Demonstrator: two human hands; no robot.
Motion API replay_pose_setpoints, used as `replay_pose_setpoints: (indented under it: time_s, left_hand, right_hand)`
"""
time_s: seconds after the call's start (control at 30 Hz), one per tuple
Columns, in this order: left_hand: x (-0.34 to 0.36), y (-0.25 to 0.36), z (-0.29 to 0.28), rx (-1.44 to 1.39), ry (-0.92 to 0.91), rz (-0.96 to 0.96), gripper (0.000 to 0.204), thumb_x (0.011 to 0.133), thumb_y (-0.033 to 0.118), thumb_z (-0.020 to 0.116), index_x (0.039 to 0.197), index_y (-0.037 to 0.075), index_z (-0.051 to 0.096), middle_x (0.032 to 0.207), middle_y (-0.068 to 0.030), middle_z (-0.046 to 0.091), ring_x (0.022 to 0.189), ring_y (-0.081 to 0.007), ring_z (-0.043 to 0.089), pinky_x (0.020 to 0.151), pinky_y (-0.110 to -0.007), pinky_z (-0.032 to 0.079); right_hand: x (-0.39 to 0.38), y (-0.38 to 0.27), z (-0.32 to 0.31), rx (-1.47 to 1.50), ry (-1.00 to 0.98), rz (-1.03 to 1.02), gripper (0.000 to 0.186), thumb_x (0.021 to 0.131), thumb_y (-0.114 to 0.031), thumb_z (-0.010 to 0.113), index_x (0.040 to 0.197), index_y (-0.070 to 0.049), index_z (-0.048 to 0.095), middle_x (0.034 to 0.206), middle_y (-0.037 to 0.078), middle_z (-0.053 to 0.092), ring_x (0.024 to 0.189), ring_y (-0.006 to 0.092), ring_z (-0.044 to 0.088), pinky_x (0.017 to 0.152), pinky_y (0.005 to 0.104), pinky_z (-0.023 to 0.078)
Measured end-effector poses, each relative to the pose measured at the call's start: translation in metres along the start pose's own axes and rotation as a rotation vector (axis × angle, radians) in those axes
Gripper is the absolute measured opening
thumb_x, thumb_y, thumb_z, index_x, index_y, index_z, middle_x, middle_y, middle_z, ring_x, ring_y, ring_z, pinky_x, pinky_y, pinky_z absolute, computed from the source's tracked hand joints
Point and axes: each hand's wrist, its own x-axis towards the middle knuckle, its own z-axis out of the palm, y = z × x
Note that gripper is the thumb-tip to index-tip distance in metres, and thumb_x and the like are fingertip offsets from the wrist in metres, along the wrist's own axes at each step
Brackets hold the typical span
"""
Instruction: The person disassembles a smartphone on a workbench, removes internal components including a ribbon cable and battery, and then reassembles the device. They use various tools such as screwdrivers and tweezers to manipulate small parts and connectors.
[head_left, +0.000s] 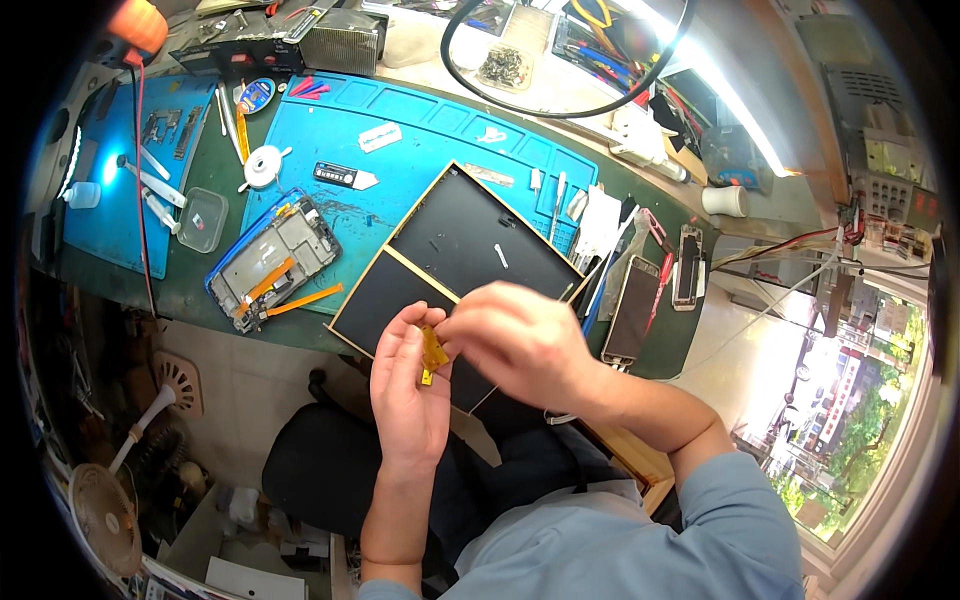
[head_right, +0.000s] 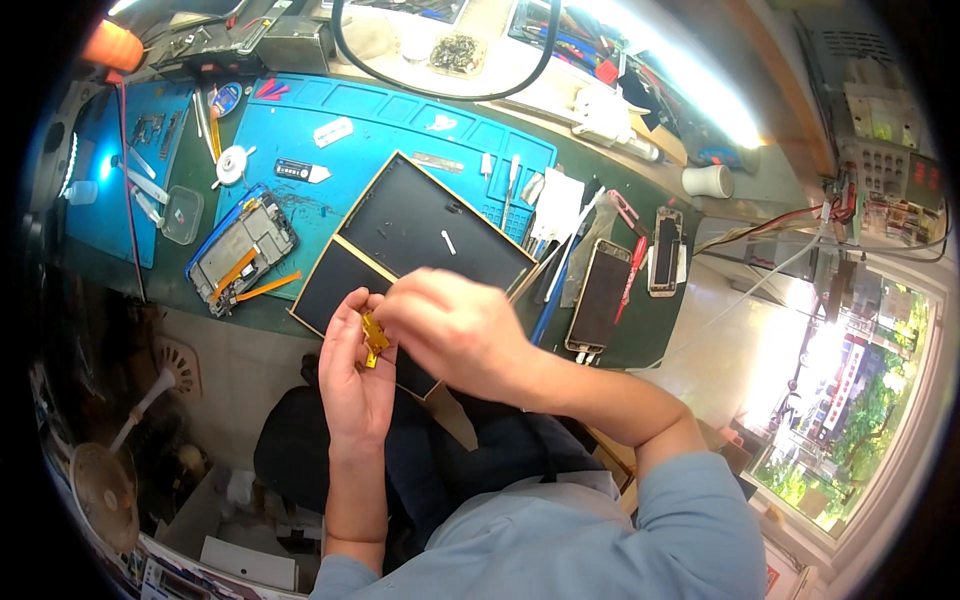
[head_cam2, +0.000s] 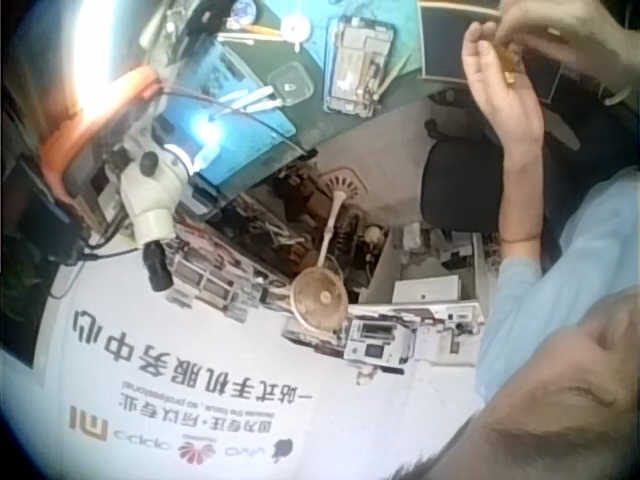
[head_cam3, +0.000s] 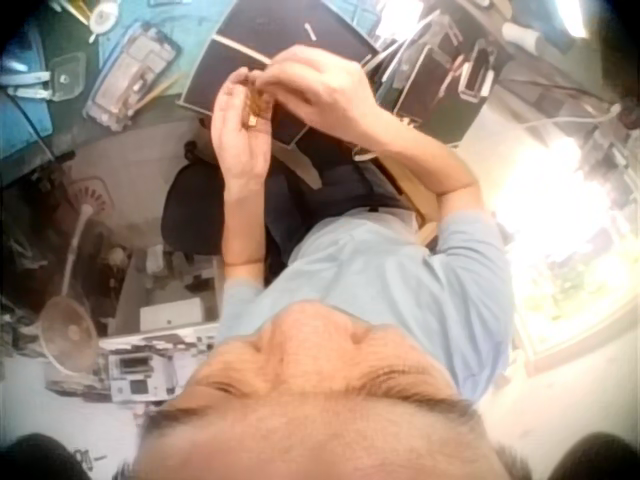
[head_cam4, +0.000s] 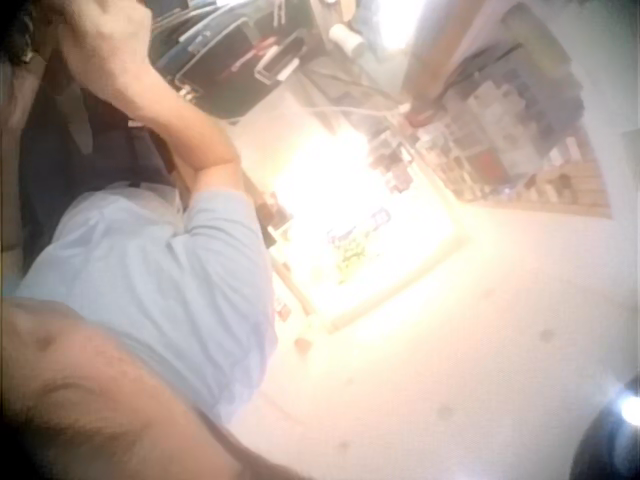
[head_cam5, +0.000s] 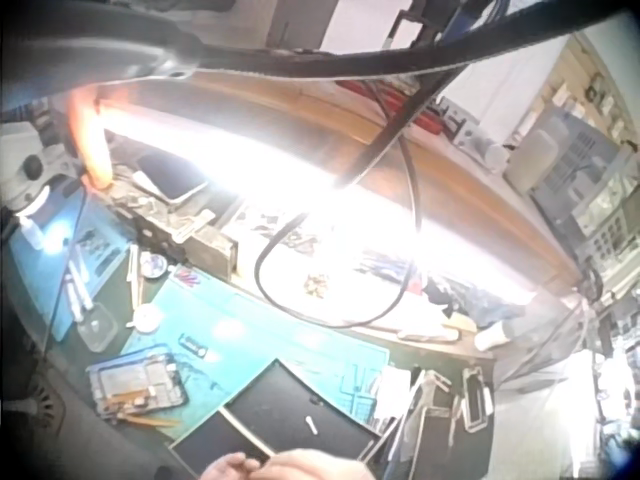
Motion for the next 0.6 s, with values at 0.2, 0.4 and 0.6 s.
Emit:
replay_pose_setpoints:
  time_s: [0.2, 0.4, 0.6]
  left_hand:
    - [-0.002, -0.005, -0.010, 0.002, -0.034, -0.012, 0.022, 0.106, 0.009, 0.048, 0.124, 0.002, 0.057, 0.113, -0.0078, 0.063, 0.098, -0.0124, 0.061, 0.086, -0.028, 0.052]
    - [-0.005, -0.005, -0.008, -0.029, -0.040, -0.032, 0.023, 0.104, 0.008, 0.051, 0.124, 0.000, 0.057, 0.111, -0.0083, 0.062, 0.096, -0.0125, 0.059, 0.085, -0.027, 0.052]
    - [-0.006, -0.005, 0.000, 0.053, 0.003, -0.027, 0.029, 0.106, 0.012, 0.046, 0.131, 0.000, 0.054, 0.119, -0.0111, 0.062, 0.106, -0.0162, 0.061, 0.092, -0.030, 0.051]
  right_hand:
    - [0.011, 0.057, -0.015, -0.482, 0.185, 0.133, 0.017, 0.082, -0.005, 0.072, 0.099, -0.008, 0.070, 0.087, 0.007, 0.058, 0.081, 0.0255, 0.062, 0.068, 0.0360, 0.053]
    - [0.014, 0.076, -0.010, -0.528, 0.146, 0.073, 0.014, 0.083, -0.005, 0.072, 0.096, -0.007, 0.068, 0.088, 0.007, 0.057, 0.083, 0.0254, 0.062, 0.070, 0.0364, 0.052]
    - [0.010, 0.058, -0.016, -0.286, 0.195, 0.021, 0.015, 0.082, -0.001, 0.070, 0.095, -0.005, 0.063, 0.093, 0.009, 0.061, 0.088, 0.0260, 0.063, 0.074, 0.0366, 0.054]
